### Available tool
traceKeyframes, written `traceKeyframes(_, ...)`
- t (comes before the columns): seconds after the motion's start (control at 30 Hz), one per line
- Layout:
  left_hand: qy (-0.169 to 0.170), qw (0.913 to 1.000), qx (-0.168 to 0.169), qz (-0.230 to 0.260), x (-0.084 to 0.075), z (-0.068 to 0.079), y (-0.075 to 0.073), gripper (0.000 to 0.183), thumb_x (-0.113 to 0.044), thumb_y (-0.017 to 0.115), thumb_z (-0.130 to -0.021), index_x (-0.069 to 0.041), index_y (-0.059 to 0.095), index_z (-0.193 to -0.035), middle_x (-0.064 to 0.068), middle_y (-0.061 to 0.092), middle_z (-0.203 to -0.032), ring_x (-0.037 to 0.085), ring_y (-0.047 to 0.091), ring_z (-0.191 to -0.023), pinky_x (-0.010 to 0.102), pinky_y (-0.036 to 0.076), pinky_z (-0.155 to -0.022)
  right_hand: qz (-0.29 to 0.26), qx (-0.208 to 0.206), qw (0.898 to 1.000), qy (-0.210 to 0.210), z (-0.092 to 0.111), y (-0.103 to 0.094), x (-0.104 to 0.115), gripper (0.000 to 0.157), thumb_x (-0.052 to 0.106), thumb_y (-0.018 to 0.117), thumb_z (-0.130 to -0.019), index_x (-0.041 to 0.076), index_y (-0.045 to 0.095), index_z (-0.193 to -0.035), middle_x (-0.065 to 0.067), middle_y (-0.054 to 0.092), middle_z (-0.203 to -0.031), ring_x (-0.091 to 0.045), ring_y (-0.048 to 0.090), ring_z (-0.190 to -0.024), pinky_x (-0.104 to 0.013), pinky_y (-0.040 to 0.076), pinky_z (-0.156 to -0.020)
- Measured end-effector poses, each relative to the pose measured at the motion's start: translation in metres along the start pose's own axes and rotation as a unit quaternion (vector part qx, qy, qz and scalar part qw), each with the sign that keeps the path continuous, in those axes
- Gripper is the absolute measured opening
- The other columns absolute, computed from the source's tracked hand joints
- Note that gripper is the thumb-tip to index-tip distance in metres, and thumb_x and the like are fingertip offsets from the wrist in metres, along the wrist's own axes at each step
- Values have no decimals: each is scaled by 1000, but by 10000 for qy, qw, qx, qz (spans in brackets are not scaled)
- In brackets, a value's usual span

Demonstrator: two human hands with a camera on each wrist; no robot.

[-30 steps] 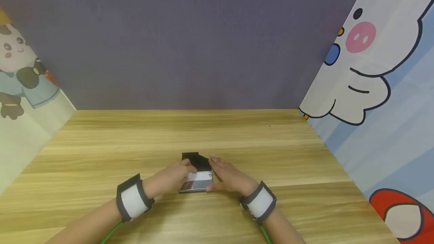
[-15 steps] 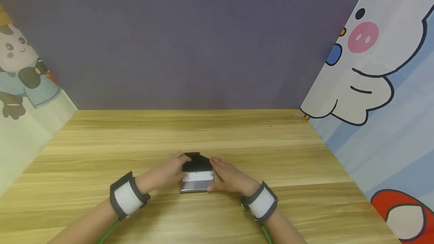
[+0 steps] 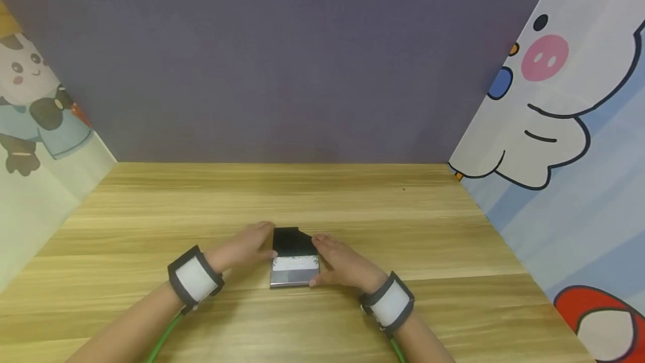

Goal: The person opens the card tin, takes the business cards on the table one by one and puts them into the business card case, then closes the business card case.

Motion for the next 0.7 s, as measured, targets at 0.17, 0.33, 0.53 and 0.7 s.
traceKeyframes(0.17, 83, 9999, 83, -3, -4, -4, -1, 59, -22, 63, -84, 9, 41, -128, 28, 43, -133, 42, 40, -119, 52, 34, -103, -48, -66, 9999, 100, -2, 0, 0, 91, 45, 67, -75, -5, 26, -139, -27, 28, -144, -37, 23, -131, -55, 26, -106)
traceKeyframes(0.33, 97, 9999, -39, 5, -7, -5, -1, 60, -21, 66, -82, 7, 41, -129, 27, 45, -130, 40, 44, -114, 50, 39, -98, -56, -140, 9995, 280, -4, -1, 4, 93, 41, 72, -72, -7, 26, -137, -29, 30, -141, -39, 28, -128, -54, 31, -103)
traceKeyframes(0.53, 260, 9982, -519, 120, -9, -5, 0, 60, -16, 68, -79, 8, 41, -128, 25, 46, -121, 35, 49, -104, 44, 48, -89, -194, -379, 9986, 322, -6, -2, 10, 100, 35, 77, -67, -4, 22, -140, -27, 31, -139, -38, 32, -125, -52, 37, -99)
traceKeyframes(0.7, 610, 9886, -1339, 313, -11, -2, -3, 41, -12, 63, -84, 7, 51, -118, 19, 52, -105, 22, 53, -83, 36, 52, -73, -360, -681, 9969, 127, -8, -2, 11, 103, 30, 81, -62, 0, 22, -141, -19, 36, -129, -31, 37, -115, -48, 43, -92)
Point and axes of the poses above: each hand's wrist, its own z-axis away from the middle knuckle, its own y-axis out of the palm, x = y × z, the point moved 1 cm from there along -z, towards the middle knuckle
